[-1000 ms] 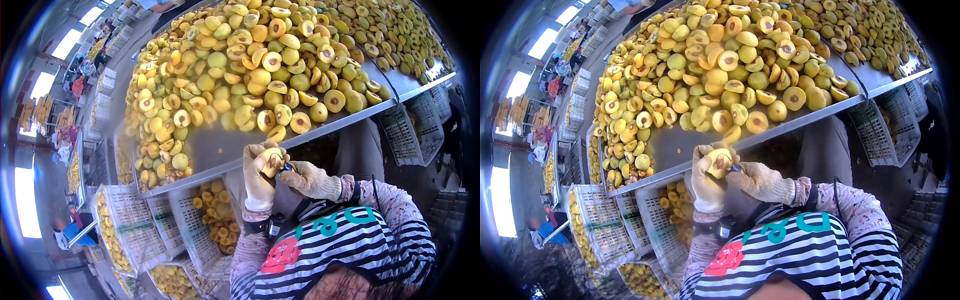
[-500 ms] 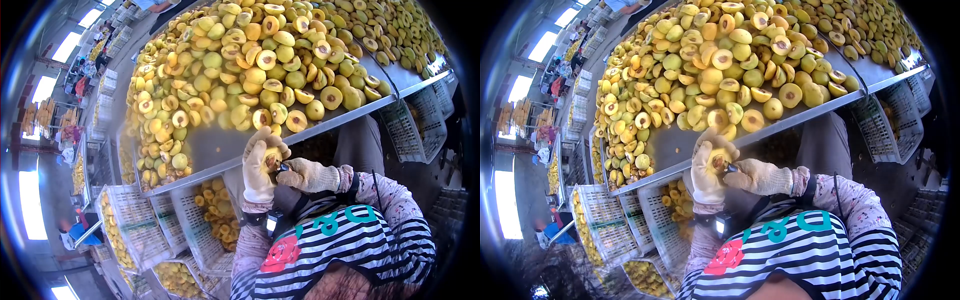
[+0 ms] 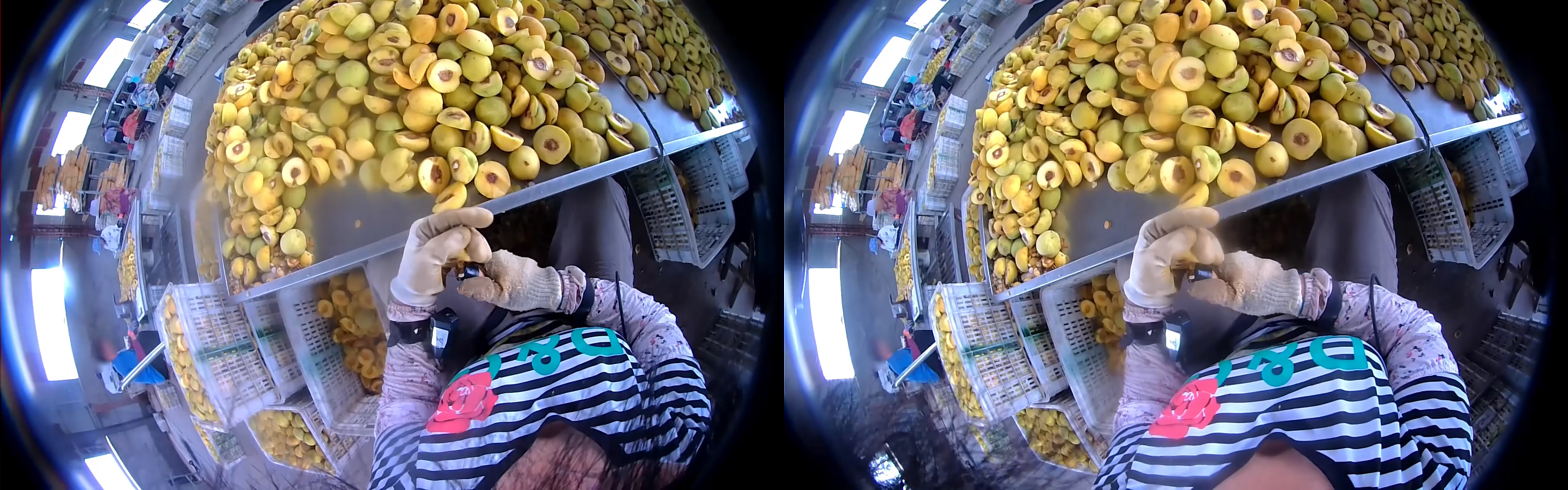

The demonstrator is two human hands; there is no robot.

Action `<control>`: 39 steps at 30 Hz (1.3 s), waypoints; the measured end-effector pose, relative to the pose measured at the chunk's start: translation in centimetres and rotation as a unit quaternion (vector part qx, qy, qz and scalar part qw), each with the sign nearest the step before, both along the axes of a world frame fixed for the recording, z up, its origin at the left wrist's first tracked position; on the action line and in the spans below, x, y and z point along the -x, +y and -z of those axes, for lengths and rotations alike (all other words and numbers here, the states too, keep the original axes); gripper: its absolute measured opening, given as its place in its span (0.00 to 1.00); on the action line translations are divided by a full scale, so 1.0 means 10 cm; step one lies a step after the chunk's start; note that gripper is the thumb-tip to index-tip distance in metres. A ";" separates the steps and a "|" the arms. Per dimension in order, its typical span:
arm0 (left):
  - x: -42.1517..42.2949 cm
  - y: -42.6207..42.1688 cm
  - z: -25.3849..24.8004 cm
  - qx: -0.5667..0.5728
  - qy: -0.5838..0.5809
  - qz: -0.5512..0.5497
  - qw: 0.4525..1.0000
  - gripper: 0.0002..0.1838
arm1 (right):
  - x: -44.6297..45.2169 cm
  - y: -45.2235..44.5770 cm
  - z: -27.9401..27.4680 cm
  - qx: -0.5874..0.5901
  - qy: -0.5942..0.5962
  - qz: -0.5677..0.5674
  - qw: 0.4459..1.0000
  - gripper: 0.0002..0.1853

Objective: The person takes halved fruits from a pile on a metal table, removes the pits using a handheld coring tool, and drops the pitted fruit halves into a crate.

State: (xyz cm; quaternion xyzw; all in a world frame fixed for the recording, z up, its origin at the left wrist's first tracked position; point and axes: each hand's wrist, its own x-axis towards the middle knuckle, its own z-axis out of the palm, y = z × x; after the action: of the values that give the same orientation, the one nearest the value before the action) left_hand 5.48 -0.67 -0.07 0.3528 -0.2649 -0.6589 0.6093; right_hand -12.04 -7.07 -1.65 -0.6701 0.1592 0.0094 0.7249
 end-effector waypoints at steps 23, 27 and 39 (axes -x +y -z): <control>-0.27 0.88 0.01 -0.044 -0.218 -0.343 0.913 0.17 | 0.49 -0.12 -0.04 -0.218 0.084 -0.059 0.970 0.19; -0.69 0.96 -0.31 -0.212 -0.754 -0.172 0.597 0.12 | 0.58 -0.13 0.09 -0.260 0.047 -0.041 0.964 0.22; -1.11 -0.61 0.18 -0.159 -0.841 -0.005 0.518 0.29 | 0.69 -0.14 -0.08 -0.225 0.040 0.016 0.973 0.20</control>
State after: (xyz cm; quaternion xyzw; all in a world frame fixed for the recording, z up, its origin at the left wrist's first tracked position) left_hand 16.57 -6.78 -1.88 0.8349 -0.5426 -0.0837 0.0397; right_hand -18.95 -8.45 -0.83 -0.4862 0.1929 0.0598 0.8502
